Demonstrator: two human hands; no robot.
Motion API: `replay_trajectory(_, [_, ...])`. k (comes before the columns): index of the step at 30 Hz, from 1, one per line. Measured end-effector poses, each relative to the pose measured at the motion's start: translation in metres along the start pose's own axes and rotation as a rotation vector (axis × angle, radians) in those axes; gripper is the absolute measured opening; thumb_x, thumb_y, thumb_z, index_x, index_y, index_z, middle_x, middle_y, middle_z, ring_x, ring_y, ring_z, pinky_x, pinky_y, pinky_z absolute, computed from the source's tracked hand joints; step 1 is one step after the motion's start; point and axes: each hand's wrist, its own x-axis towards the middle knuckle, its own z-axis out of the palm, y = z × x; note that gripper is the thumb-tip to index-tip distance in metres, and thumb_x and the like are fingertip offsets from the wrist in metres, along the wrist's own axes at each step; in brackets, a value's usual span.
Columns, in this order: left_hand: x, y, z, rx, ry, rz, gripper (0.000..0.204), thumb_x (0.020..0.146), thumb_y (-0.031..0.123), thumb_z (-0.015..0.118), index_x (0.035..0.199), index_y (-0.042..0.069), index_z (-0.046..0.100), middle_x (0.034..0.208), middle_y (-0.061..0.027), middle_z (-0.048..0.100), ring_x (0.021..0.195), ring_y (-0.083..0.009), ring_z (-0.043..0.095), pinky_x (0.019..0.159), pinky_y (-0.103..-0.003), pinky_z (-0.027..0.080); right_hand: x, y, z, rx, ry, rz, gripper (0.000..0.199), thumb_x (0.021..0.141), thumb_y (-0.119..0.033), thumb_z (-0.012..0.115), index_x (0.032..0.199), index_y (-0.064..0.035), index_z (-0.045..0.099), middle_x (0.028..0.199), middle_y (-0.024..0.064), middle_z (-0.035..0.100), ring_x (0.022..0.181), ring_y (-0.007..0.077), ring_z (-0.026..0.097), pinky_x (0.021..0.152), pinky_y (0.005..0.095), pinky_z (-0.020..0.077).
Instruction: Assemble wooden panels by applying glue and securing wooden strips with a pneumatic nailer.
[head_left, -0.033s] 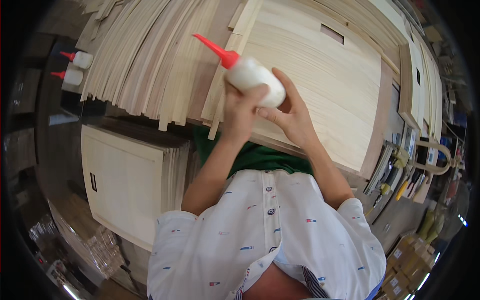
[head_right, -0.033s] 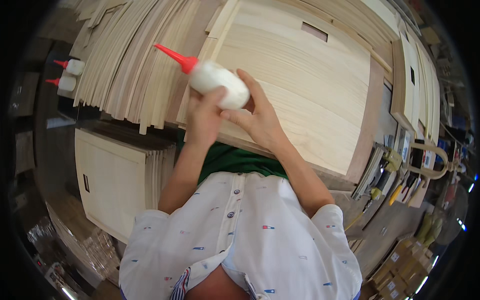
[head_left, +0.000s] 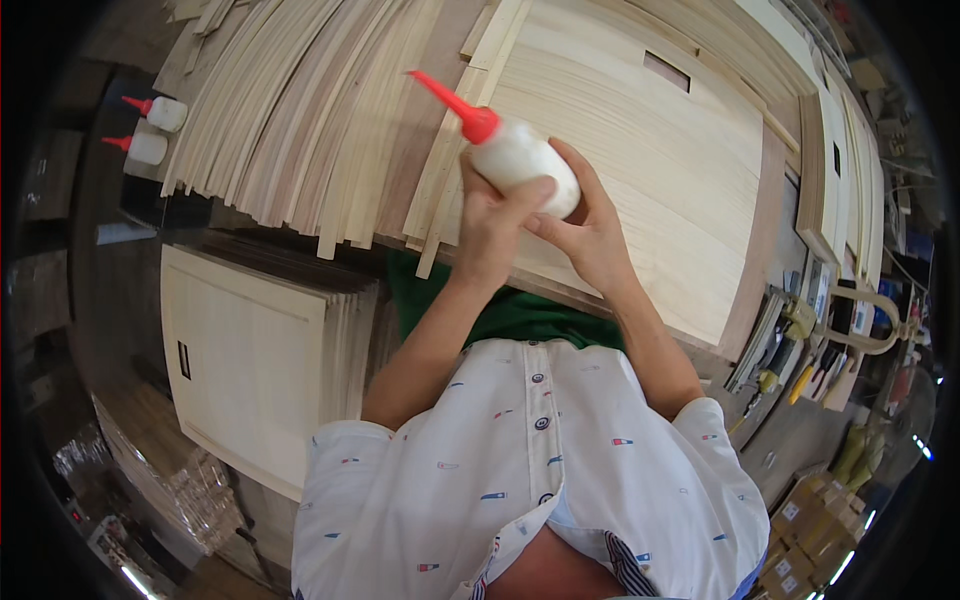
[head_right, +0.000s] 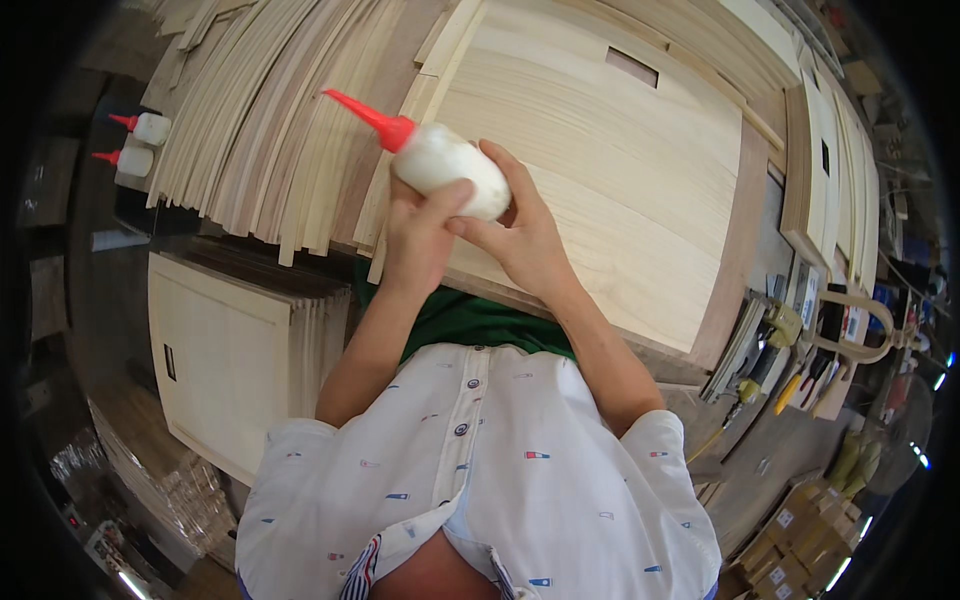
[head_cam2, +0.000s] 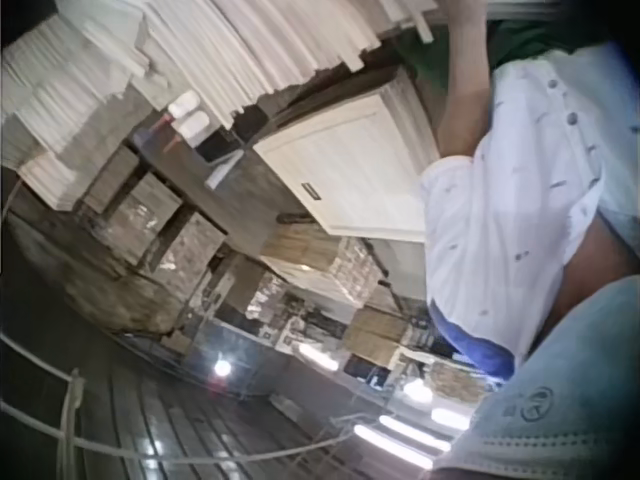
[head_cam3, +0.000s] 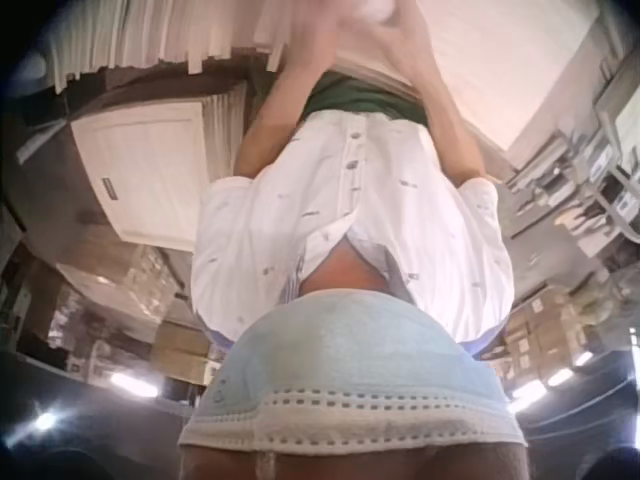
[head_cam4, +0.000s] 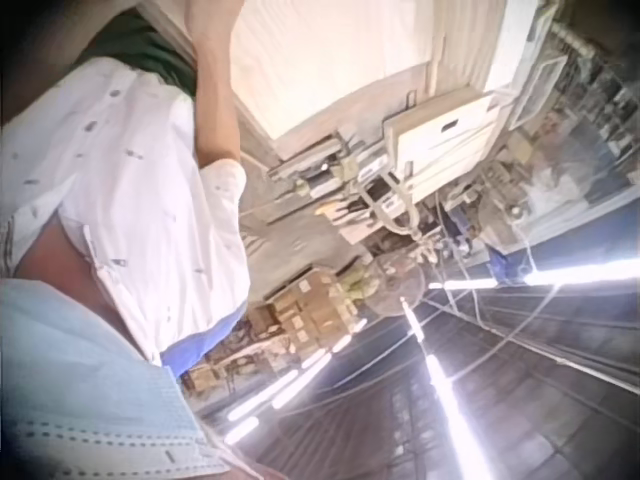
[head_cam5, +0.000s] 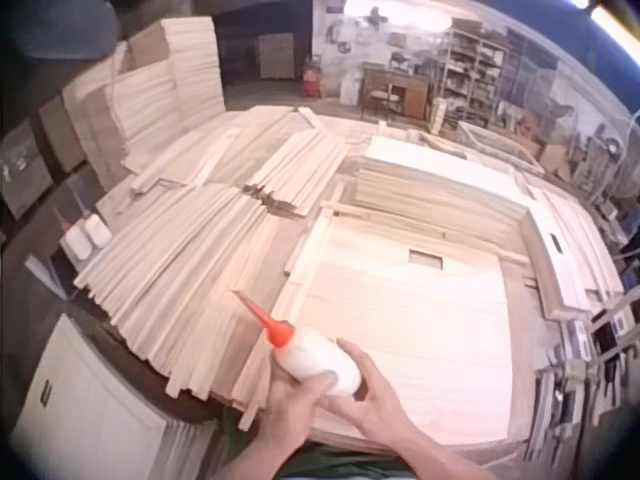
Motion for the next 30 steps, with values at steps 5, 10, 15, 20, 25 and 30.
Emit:
replay_trajectory(5, [0.003,0.005,-0.006,0.037,-0.156,0.083,0.065,0.082,0.005,0.069,0.137,0.002,0.036,0.126,-0.0119,0.052,0.118,-0.0196,0.05,0.103,-0.037,0.04,-0.009,0.001,-0.039,0.27,0.027,0.164,0.071,0.076,-0.016,0.076,0.135,0.0025,0.042,0.123,0.0145,0.055,0.111,0.0244,0.056,0.093,0.0358,0.0492])
replay_trajectory(10, [0.002,0.001,0.001,0.033,-0.276,-0.149,0.059,0.083,0.01,0.072,0.133,0.001,0.042,0.121,-0.0099,0.056,0.112,-0.0169,0.054,0.099,-0.034,0.042,-0.019,-0.004,-0.073,0.365,-0.024,0.209,0.074,0.081,-0.04,0.069,0.134,0.0027,0.04,0.102,0.0149,0.061,0.072,0.0227,0.063,0.058,0.0343,0.0515])
replay_trajectory(15, [0.002,-0.022,0.02,-0.035,-0.176,-0.053,0.055,0.083,0.013,0.075,0.128,0.0,0.046,0.111,-0.0069,0.06,0.104,-0.0141,0.057,0.093,-0.031,0.046,-0.024,-0.009,-0.074,0.361,0.041,0.024,0.071,0.083,-0.042,0.07,0.134,-0.001,0.042,0.106,0.013,0.06,0.081,0.0211,0.062,0.062,0.0323,0.0505])
replay_trajectory(20, [-0.002,-0.022,0.047,-0.163,-0.071,0.02,0.054,0.082,0.018,0.078,0.121,-0.001,0.047,0.106,-0.0062,0.059,0.099,-0.012,0.057,0.084,-0.027,0.047,-0.022,0.01,-0.05,0.813,0.138,-0.14,0.051,0.091,-0.035,0.066,0.132,-0.0095,0.048,0.126,0.0068,0.057,0.111,0.0206,0.053,0.092,0.0382,0.0453])
replay_trajectory(25, [-0.003,-0.034,0.042,-0.048,0.043,0.044,0.053,0.08,0.028,0.08,0.113,0.002,0.048,0.099,-0.0056,0.058,0.086,-0.0098,0.057,0.058,-0.021,0.046,-0.018,0.012,-0.024,0.849,0.251,-0.086,0.049,0.091,-0.033,0.066,0.131,-0.0102,0.048,0.128,0.0071,0.055,0.121,0.024,0.048,0.107,0.0466,0.0369])
replay_trajectory(30, [-0.011,-0.041,0.03,-0.012,0.06,0.063,0.062,0.079,0.03,0.081,0.119,-0.002,0.045,0.105,-0.0109,0.056,0.098,-0.0172,0.056,0.077,-0.028,0.047,-0.009,0.007,-0.025,0.78,0.167,-0.051,0.054,0.09,-0.032,0.066,0.133,-0.007,0.044,0.133,0.0136,0.052,0.123,0.0321,0.049,0.104,0.0563,0.0419])
